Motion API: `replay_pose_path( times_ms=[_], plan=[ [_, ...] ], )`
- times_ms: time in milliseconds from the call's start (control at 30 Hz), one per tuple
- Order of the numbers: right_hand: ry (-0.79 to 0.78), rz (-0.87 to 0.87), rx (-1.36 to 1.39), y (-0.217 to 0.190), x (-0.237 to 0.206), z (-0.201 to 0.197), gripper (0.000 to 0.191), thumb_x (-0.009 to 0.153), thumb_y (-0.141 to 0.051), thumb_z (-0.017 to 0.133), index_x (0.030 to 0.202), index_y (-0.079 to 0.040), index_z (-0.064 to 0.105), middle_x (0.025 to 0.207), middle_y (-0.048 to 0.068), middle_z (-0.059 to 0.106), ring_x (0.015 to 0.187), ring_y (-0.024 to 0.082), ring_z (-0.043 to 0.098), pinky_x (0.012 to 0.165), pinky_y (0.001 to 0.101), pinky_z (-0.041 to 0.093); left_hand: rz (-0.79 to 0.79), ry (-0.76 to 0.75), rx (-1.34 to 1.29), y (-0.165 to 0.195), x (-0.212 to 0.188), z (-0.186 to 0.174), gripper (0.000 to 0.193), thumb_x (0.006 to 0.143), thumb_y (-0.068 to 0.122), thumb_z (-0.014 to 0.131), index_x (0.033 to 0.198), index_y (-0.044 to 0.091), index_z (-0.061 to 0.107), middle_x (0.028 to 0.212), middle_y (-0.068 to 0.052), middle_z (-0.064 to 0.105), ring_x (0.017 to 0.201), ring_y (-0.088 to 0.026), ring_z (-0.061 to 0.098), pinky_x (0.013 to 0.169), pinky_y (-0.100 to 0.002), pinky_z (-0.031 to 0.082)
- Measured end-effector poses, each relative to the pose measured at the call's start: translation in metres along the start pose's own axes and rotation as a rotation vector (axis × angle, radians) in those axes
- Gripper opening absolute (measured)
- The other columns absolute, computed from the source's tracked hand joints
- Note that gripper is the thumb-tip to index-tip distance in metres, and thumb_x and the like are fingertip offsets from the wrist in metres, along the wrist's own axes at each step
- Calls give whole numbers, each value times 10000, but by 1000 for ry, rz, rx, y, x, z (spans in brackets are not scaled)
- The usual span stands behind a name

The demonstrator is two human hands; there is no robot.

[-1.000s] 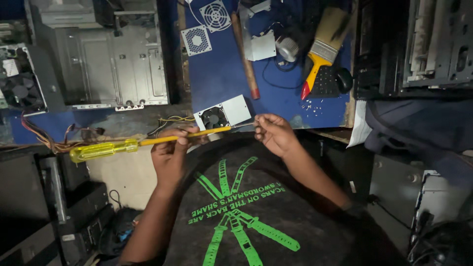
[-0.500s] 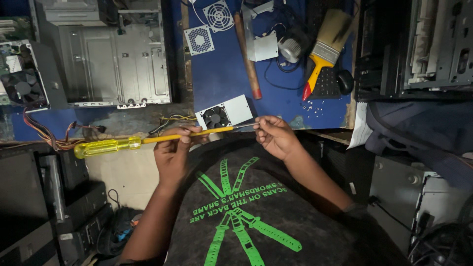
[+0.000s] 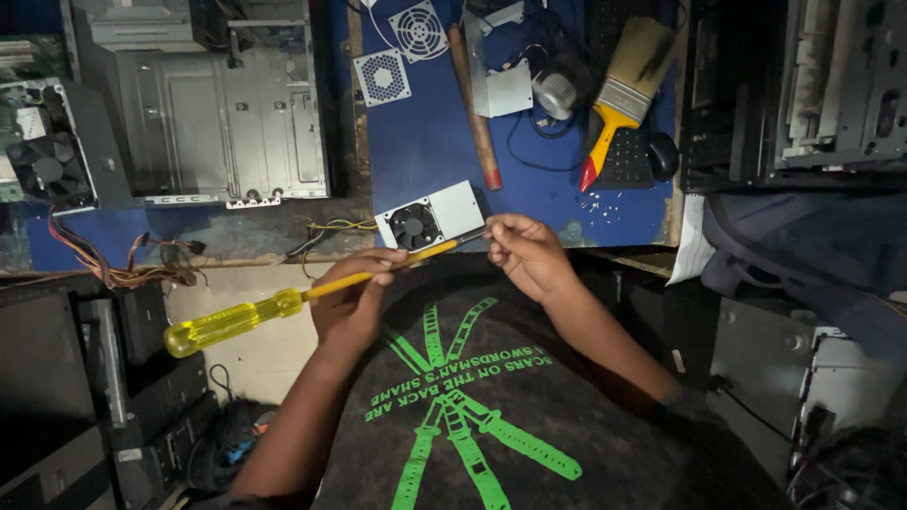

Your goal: The person assembles a computer power supply unit by hand, attaching a fan and securing the metal casing with screws. They rotate the unit to access different sides and use a screwdriver to fasten screws into the casing.

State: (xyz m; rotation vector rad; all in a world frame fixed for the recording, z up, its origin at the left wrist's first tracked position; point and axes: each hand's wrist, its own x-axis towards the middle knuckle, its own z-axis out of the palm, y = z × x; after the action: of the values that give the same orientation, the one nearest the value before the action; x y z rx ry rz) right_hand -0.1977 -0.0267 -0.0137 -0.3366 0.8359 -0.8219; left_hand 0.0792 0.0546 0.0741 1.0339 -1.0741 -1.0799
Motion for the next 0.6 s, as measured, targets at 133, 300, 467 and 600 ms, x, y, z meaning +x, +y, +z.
replay_pose_path(
  times_ms=[133,300,467,600],
  plan=[
    [-84,-3,124,3,4,-1,192,994,-42,653,1181,-3,673,948,57,679,761,117,628,702,262,493,-27,-16,42,4,4,0,50,1029,20,652,1078,13,641,1187,-174,710,1174,-284,690,1075,-401,558],
    [-150,-10,101,5,3,2,300,993,-14,660,1290,7,627,936,53,654,779,132,633,737,282,505,-84,-18,-32,7,5,1,55,1020,25,641,1075,16,642,1202,-165,707,1105,-253,714,1029,-383,584],
    [-31,-20,-234,-9,2,15,460,871,9,692,1315,-43,584,948,-4,635,836,126,663,735,286,533,-46,-32,28,6,10,2,51,1013,-8,647,1063,1,651,1181,-170,712,1129,-262,703,1033,-393,578],
    [232,-425,-642,-48,1,49,339,955,-28,709,1275,-1,599,1044,39,651,857,134,593,744,292,474,65,-72,50,-1,29,5,91,1011,-16,649,1093,15,672,1186,-131,726,1143,-245,722,992,-374,618]
  ],
)
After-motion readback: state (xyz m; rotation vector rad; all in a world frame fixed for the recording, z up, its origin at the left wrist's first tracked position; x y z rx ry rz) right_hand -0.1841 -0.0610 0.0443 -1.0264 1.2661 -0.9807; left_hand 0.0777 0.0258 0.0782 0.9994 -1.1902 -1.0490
